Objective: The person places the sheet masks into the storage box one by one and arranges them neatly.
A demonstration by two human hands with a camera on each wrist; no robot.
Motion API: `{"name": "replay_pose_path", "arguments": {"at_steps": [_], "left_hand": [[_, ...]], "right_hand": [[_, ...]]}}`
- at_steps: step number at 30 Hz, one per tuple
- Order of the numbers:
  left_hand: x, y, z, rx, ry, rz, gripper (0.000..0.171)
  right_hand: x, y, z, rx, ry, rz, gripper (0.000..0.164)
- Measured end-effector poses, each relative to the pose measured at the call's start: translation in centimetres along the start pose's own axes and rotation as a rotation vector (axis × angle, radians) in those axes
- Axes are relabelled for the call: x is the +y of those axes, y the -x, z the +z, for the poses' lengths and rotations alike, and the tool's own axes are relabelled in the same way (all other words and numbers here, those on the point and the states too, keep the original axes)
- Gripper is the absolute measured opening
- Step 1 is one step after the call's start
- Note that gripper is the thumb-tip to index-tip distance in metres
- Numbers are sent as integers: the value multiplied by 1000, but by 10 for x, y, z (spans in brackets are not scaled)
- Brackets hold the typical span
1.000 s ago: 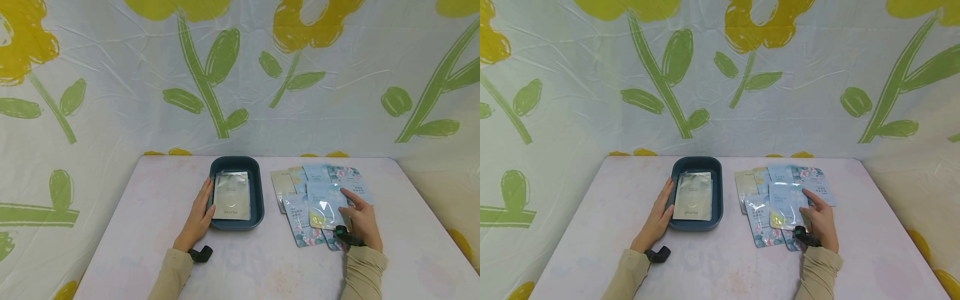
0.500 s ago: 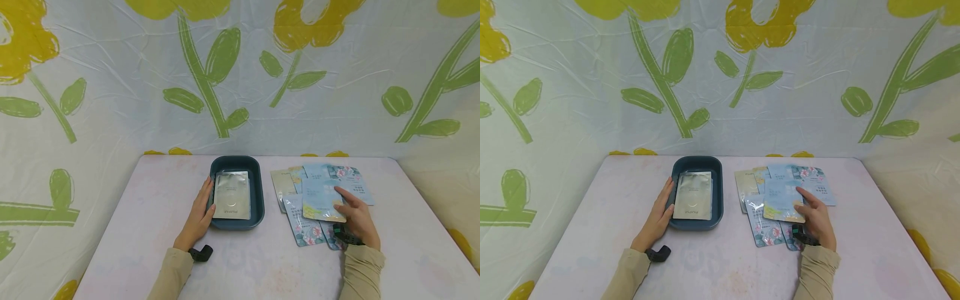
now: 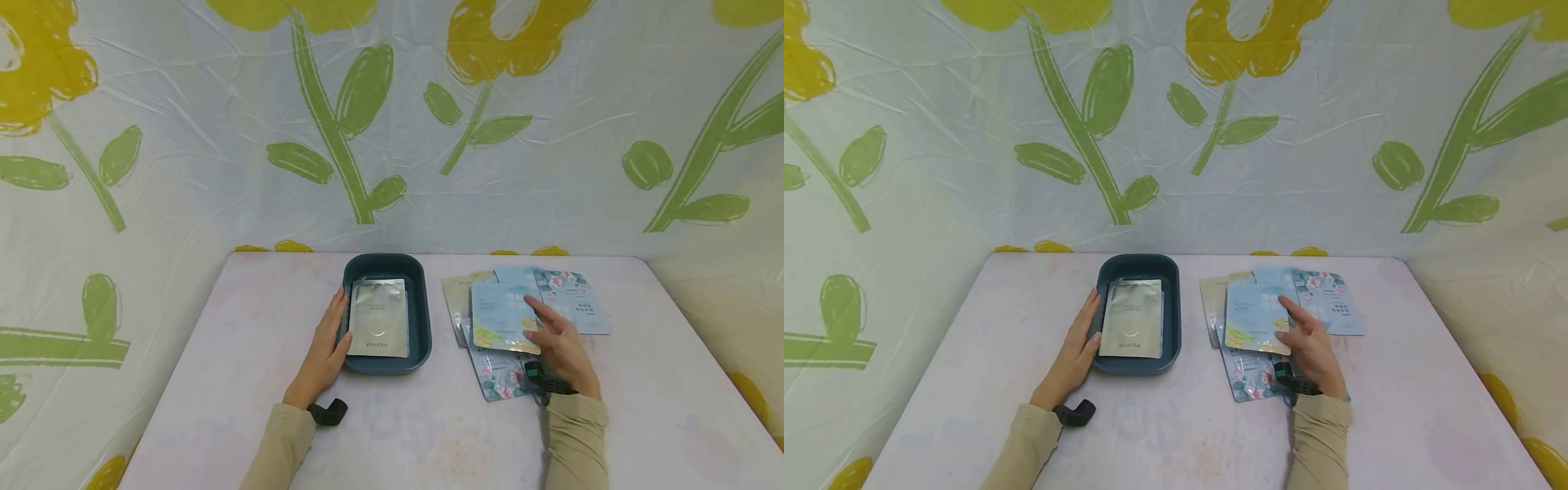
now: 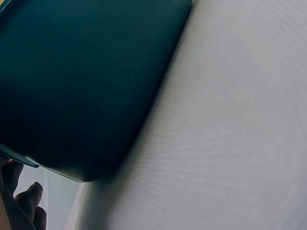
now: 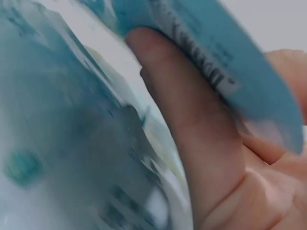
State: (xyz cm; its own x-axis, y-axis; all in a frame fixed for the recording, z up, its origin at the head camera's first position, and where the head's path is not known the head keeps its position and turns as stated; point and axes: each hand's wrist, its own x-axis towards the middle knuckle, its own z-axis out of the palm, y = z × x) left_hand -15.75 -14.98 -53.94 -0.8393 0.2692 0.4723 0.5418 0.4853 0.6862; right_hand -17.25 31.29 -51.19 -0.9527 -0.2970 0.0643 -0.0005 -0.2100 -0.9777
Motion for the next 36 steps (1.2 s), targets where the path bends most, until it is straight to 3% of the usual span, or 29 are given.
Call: {"name": "replay_pose_path", "arguments": {"at_steps": [11, 22, 25, 30, 36], "left_hand": [[-1, -1, 0, -1, -1, 1, 67], [0, -1, 0, -4, -6, -16, 66], [0, -1, 0, -6, -11, -18, 67], [0, 0, 0, -2, 1, -8, 66], [-2, 0, 0, -2, 7, -2, 65]], "right_hand": [[5, -13, 17, -47, -132, -80, 72], [8, -29, 42, -240, -490, -183, 80], [11, -33, 51, -294, -542, -213, 82], [15, -41, 67, -326, -524, -224, 86], [18, -50, 87, -326, -402, -212, 86]]}}
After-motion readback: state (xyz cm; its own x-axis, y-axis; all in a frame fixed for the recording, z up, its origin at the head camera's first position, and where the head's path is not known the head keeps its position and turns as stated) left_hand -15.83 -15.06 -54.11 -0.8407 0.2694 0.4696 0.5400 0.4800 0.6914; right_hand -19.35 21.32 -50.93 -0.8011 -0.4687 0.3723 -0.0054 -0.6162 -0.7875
